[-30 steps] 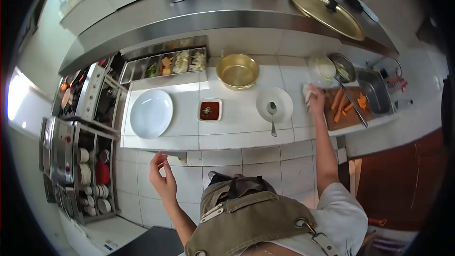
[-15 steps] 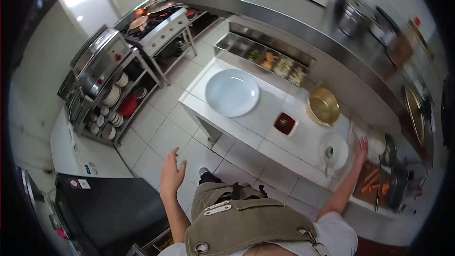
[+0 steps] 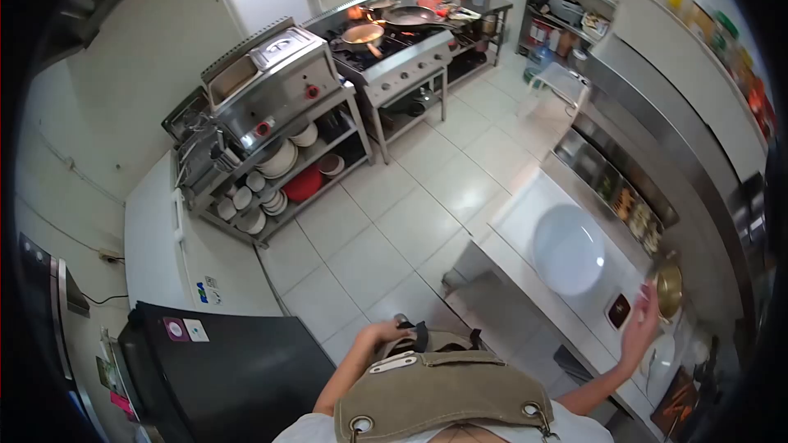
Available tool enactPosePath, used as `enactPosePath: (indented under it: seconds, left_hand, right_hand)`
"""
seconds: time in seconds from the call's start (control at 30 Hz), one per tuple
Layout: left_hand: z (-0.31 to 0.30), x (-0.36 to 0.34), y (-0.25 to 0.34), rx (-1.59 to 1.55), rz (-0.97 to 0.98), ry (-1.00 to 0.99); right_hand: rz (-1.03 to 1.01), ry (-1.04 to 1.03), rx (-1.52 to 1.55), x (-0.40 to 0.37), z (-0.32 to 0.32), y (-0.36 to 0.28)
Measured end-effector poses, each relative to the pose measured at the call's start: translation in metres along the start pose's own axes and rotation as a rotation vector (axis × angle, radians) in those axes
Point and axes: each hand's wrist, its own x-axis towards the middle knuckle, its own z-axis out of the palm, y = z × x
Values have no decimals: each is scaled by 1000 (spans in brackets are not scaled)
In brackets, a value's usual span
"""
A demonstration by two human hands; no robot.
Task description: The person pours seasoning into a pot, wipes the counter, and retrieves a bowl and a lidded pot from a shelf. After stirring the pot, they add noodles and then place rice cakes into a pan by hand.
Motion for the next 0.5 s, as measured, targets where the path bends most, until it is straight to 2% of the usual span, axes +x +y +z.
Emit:
enactPosePath:
  seconds: [0.03, 0.1, 0.17, 0.23, 0.27, 0.33, 0.5]
  left_hand:
    - [18, 54, -64, -123, 58, -78]
    - [-21, 34, -69, -213, -33, -117]
    - [-46, 17, -76, -305, -121, -174]
    - [-78, 23, -82, -586, -268, -252]
    - [-90, 32, -91, -730, -226, -356]
    - [-113, 45, -100, -802, -229, -372]
    - [-183, 85, -124, -796, -292, -256]
  right_hand:
    - [96, -147, 85, 5, 37, -42]
    - [-53, -229, 102, 9, 104, -95]
    - [-119, -374, 181, 10, 156, -146]
    - [-206, -526, 261, 13, 203, -177]
    - [-204, -522, 255, 16, 224, -193]
    - [-227, -683, 299, 28, 259, -216]
    - [-228, -645, 278, 99, 332, -237]
